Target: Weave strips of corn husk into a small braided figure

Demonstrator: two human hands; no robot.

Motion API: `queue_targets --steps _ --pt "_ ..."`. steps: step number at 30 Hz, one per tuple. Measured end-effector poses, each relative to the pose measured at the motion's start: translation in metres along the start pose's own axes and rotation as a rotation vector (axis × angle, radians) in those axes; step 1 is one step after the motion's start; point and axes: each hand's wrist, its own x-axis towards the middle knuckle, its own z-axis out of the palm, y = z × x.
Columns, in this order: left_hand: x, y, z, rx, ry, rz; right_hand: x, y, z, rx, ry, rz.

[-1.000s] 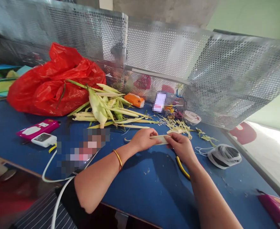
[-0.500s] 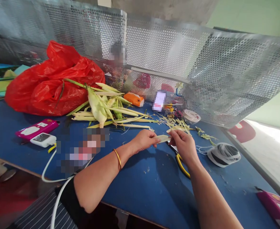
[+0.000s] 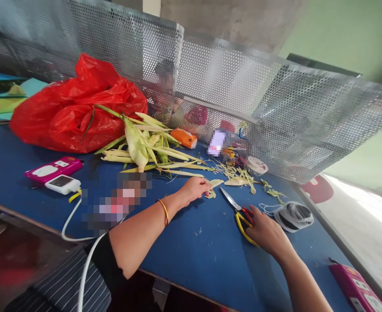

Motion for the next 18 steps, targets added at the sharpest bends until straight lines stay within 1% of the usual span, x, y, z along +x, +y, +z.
queue_targets --steps 1,3,7,9,11,13,18 --pt "0.000 0.000 0.000 0.005 0.011 0.004 0.002 0.003 0.002 0.085 0.012 0.008" --pt "0.002 -0.001 -0.001 0.021 0.044 0.015 0.002 0.010 0.006 0.351 0.016 0.010" --pt "0.003 -0.001 -0.003 0.063 0.110 0.058 -0.009 0.016 0.011 1.045 -0.094 -0.045" --pt "0.003 -0.001 -0.003 0.084 0.136 0.072 -0.017 0.012 0.007 1.272 -0.149 -0.066" --pt "0.002 0.000 -0.004 0.107 0.164 0.082 -0.022 0.003 0.002 1.342 -0.206 -0.078" --pt "0.002 0.001 -0.005 0.130 0.196 0.093 -0.024 -0.006 -0.003 1.298 -0.234 -0.100" --pt "0.002 0.001 -0.005 0.137 0.229 0.108 -0.021 -0.021 -0.004 1.153 -0.162 -0.175"
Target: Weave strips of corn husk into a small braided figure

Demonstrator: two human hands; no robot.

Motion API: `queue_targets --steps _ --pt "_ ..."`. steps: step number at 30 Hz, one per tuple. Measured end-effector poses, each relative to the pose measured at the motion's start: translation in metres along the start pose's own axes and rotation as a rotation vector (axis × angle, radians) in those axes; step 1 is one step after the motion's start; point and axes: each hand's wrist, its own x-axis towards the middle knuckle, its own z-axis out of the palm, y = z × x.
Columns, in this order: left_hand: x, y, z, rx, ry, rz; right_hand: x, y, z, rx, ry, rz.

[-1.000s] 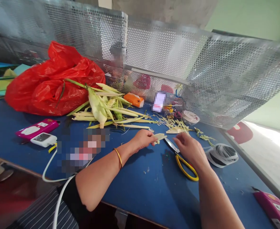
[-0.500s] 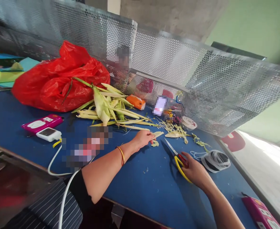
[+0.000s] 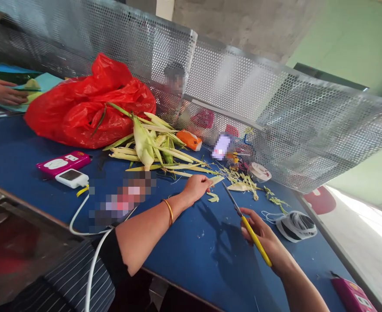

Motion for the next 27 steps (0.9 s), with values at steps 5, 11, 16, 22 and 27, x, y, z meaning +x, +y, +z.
queue_targets --steps 5,11,16,22,27 --pt "-0.005 0.000 0.005 0.016 -0.077 0.021 0.000 -0.007 0.005 -0.063 -0.018 0.044" --pt "-0.007 -0.003 0.008 0.067 -0.146 0.020 0.002 -0.011 0.011 -0.052 -0.012 0.067" --pt "-0.005 -0.004 0.008 0.078 -0.156 0.018 0.004 -0.007 0.017 -0.038 0.062 0.026" --pt "-0.008 -0.001 0.008 0.068 -0.154 0.016 0.003 -0.002 0.022 0.025 0.065 0.093" --pt "-0.009 0.001 0.008 0.028 -0.160 -0.003 0.005 0.001 0.022 0.042 0.070 0.089"
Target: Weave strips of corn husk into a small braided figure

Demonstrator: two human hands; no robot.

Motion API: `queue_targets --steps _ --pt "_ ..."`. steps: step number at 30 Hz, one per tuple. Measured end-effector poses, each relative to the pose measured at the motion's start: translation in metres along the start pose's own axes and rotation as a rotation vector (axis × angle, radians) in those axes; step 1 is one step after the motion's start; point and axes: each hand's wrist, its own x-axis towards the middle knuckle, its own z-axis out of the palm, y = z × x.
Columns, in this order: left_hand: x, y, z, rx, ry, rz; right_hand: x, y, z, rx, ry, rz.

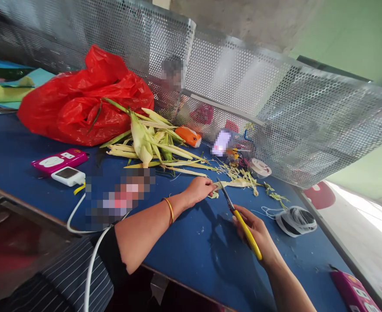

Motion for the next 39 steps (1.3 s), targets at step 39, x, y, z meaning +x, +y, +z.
queue_targets --steps 39 --pt "0.006 -0.010 0.006 -0.045 0.046 -0.020 0.007 0.007 0.001 0.013 0.024 0.005"
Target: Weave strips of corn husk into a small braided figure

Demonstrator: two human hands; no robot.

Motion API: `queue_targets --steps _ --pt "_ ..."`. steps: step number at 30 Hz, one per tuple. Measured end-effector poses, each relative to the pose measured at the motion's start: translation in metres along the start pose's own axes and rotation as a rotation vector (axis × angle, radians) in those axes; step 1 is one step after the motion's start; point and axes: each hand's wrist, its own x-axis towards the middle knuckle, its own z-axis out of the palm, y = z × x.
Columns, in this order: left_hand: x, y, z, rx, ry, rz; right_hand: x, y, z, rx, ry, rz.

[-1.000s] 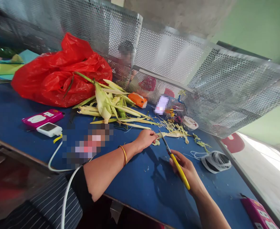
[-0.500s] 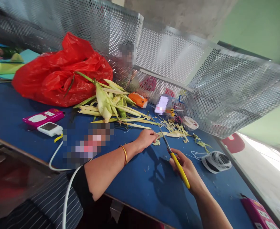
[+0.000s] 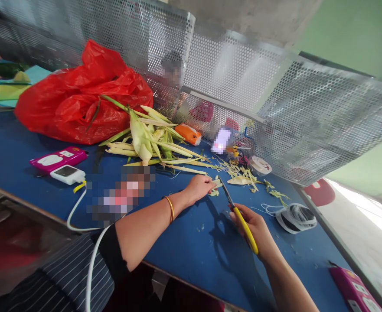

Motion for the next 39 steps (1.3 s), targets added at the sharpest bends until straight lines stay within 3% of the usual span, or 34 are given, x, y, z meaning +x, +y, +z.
queue_targets --steps 4,6,11,13,15,18,20,23,29,33,35,36,39 --pt "0.002 0.002 -0.004 0.032 0.008 0.002 0.015 -0.009 -0.014 -0.063 0.144 -0.012" --pt "0.004 0.005 -0.009 0.020 0.023 0.000 0.019 -0.018 -0.023 -0.129 0.122 -0.015" --pt "0.009 0.014 -0.029 -0.063 0.179 -0.006 0.015 -0.036 -0.032 -0.305 -0.317 0.020" --pt "0.010 0.016 -0.035 -0.064 0.218 -0.005 0.019 -0.036 -0.032 -0.364 -0.398 0.038" --pt "0.010 0.017 -0.037 -0.043 0.225 -0.003 0.028 -0.031 -0.032 -0.411 -0.304 0.069" --pt "0.009 0.016 -0.035 -0.017 0.195 0.008 0.042 -0.022 -0.037 -0.408 0.034 0.068" --pt "0.008 0.015 -0.031 -0.023 0.152 0.015 0.047 -0.018 -0.039 -0.331 0.132 0.046" --pt "0.005 0.015 -0.027 -0.015 0.072 0.031 0.045 -0.013 -0.036 -0.381 0.130 -0.026" --pt "0.002 0.015 -0.022 -0.003 0.032 0.054 0.027 -0.016 -0.016 -1.102 0.107 -0.140" --pt "-0.001 0.014 -0.018 0.028 -0.036 0.117 0.021 -0.037 -0.011 -1.348 0.061 -0.129" --pt "-0.004 0.013 -0.016 0.044 -0.084 0.159 0.028 -0.051 -0.009 -1.267 0.094 -0.152" --pt "-0.004 0.013 -0.015 0.052 -0.106 0.180 0.033 -0.056 -0.006 -1.124 0.099 -0.221" --pt "-0.005 0.011 -0.014 0.096 -0.146 0.220 0.052 -0.063 0.004 -0.448 0.102 -0.333"
